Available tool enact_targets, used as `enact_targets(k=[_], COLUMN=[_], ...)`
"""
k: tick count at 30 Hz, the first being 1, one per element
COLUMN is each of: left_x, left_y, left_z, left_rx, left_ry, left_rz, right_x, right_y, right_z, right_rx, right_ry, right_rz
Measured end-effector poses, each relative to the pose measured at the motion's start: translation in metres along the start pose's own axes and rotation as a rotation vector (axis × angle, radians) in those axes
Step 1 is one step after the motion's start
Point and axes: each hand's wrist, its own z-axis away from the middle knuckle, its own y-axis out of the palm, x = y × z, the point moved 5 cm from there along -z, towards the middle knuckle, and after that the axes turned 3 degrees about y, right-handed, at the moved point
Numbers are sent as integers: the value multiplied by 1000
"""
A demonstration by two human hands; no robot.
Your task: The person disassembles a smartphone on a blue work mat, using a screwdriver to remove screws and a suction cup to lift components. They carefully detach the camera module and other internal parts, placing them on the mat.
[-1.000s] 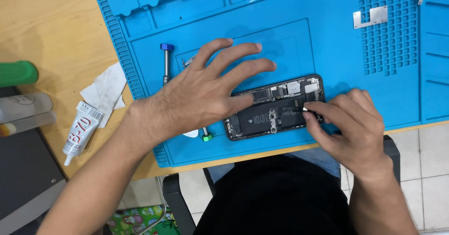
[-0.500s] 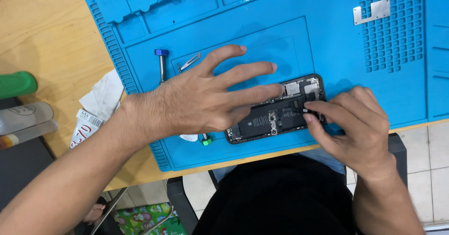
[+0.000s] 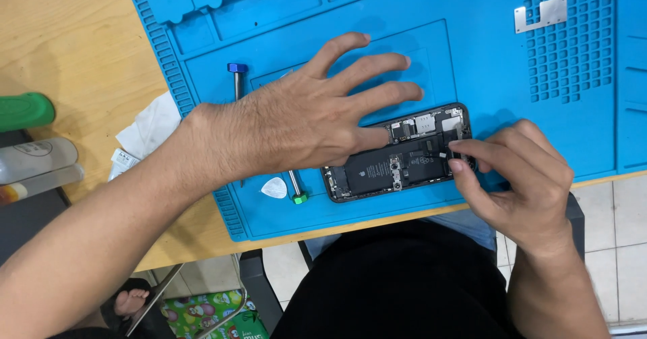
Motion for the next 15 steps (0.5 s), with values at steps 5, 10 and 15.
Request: enact_targets(k=[5, 10, 15], left_x=[1, -4, -11], left_y=[-5, -6, -7], left_z=[10, 17, 15], left_rx=[-137, -257, -238], left_ry=[-26, 36, 104], left_rz=[237, 134, 14], right_x=[-1, 0, -2], right_y=[0, 1, 2], right_z=[0, 1, 2], right_rx=[2, 7, 7], right_ry=[7, 7, 0], right_rz=[-10, -1, 7])
